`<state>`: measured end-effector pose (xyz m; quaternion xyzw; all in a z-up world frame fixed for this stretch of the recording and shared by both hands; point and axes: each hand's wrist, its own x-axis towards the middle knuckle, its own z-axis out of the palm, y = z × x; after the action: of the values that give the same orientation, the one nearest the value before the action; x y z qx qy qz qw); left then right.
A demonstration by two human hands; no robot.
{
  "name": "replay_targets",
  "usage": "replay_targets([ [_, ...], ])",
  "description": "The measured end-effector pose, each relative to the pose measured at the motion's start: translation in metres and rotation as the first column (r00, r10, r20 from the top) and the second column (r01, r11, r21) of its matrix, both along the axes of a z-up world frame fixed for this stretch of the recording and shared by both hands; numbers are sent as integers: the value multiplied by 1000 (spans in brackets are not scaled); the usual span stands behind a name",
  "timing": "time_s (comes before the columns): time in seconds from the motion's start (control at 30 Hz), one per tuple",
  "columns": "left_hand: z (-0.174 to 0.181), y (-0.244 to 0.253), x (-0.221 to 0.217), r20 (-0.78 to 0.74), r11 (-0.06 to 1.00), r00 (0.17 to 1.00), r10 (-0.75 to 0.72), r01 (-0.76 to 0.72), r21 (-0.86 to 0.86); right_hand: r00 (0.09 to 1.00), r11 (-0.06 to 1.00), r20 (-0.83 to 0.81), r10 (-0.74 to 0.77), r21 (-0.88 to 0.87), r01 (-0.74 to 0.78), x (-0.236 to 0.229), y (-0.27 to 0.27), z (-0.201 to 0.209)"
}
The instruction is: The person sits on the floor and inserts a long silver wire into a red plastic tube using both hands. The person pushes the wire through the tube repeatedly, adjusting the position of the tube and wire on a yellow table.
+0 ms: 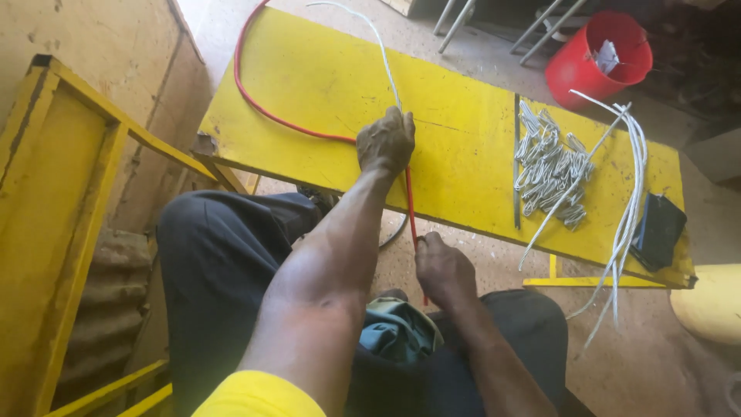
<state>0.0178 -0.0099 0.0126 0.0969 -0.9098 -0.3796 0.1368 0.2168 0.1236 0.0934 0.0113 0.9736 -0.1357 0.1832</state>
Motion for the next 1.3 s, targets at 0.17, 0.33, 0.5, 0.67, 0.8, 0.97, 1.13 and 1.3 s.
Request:
replay_targets([
  [0.17,-2,-12,-5,0,990,996,-91,91,112,955,981,-262,-143,-169,100,-30,49,-4],
  [0.33,-2,-22,16,-40,980,984,-176,179,87,702,991,-702,119,131,-37,-110,94,-76],
  [0.5,12,-21,65,-119,965,967,-227,240,110,588,972,-809,23,-119,-201,-99,28,-33],
  [0.67,66,2,123,-410,938,848,-336,339,-67,941,645,-207,-268,-764,15,-63,-20,41],
  [0.8,78,5,159,-499,885,775,-388,464,32,960,554,-179,-217,-832,-30,-54,-5,68],
  [0.97,70,21,178,-616,955,732,-291,190,-226,952,490,-208,-225,-869,-74,-27,0,91],
  [1.13,89,31,225,-529,978,843,94,22,210,875,295,-259,-408,-945,-142,3,-3,100],
  [1.3,120,29,236,18,235,970,-243,41,971,915,163,-62,-400,-987,5,40,-9,82],
])
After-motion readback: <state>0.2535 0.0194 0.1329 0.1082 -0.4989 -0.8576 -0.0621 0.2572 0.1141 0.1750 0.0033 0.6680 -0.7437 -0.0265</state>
